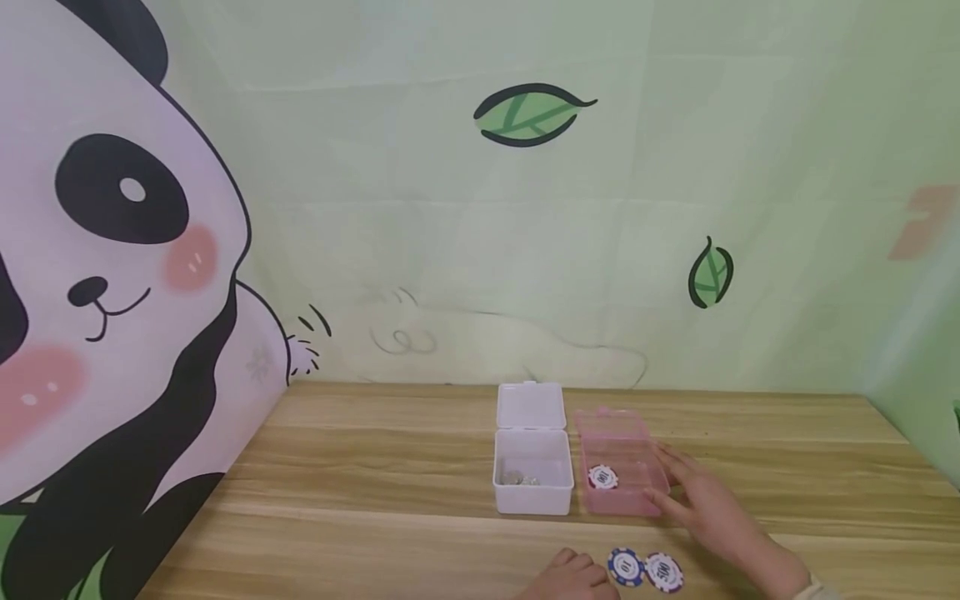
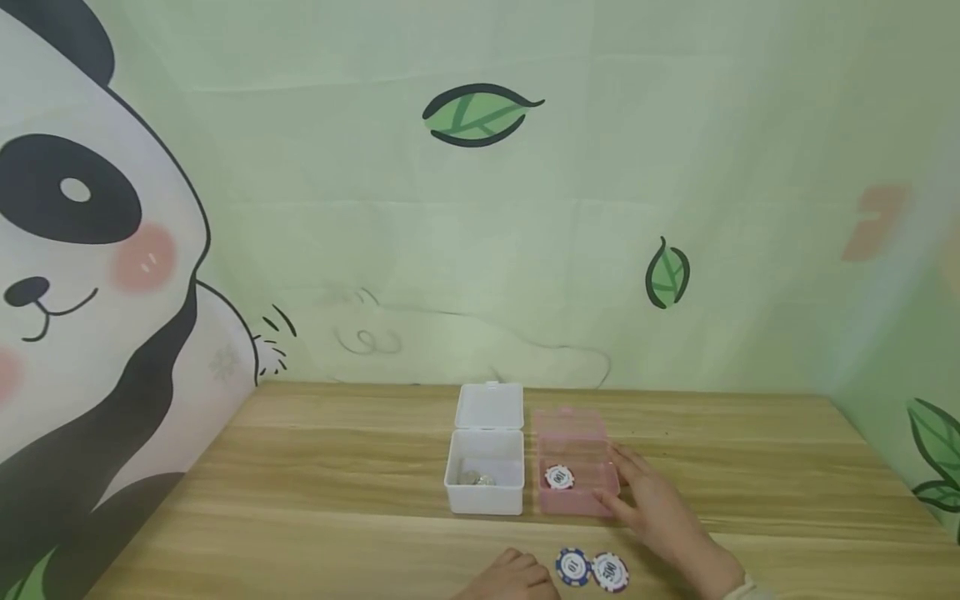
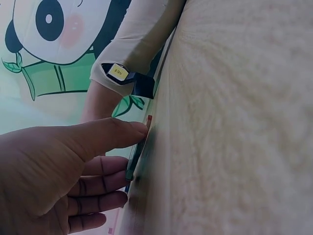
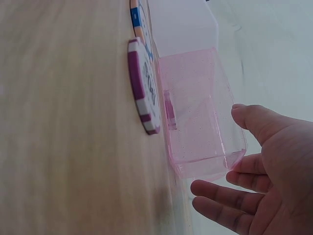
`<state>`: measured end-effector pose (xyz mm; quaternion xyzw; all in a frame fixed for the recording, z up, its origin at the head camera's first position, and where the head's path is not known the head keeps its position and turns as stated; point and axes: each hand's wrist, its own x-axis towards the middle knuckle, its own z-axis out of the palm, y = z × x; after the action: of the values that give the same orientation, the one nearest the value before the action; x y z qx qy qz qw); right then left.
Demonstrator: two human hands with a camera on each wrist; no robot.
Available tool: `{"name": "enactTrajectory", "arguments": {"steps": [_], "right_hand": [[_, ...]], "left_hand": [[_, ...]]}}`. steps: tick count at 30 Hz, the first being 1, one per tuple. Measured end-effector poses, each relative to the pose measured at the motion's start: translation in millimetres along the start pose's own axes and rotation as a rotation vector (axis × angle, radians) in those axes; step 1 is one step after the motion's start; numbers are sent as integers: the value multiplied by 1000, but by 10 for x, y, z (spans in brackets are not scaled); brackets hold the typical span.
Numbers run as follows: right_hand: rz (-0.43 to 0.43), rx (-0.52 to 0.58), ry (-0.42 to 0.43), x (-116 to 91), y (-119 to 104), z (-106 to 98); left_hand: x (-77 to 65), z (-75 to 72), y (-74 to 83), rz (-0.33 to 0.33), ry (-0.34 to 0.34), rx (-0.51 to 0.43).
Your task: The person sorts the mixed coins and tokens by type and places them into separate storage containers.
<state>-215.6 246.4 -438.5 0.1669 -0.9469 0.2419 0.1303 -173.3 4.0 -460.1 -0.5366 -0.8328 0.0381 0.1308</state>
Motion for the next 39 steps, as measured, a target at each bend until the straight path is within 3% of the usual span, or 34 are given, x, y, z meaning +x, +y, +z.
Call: {"name": "enactTrajectory", "arguments": {"steps": [10,20,31,39], "right_hand": [[-18,14,17,-13,4,8],[-27,10,27,-11,14,12],[-47,5,43,-13,24,26],[-28,9,31,-3,23,21]], "left_hand": [[-1,-86,-13,-48,-7,-170],[64,-218,-55,-77,-56,-120],[121,-363,-104,-129,-56,-66],[187,-491,-195,-174,-28,-157]]}}
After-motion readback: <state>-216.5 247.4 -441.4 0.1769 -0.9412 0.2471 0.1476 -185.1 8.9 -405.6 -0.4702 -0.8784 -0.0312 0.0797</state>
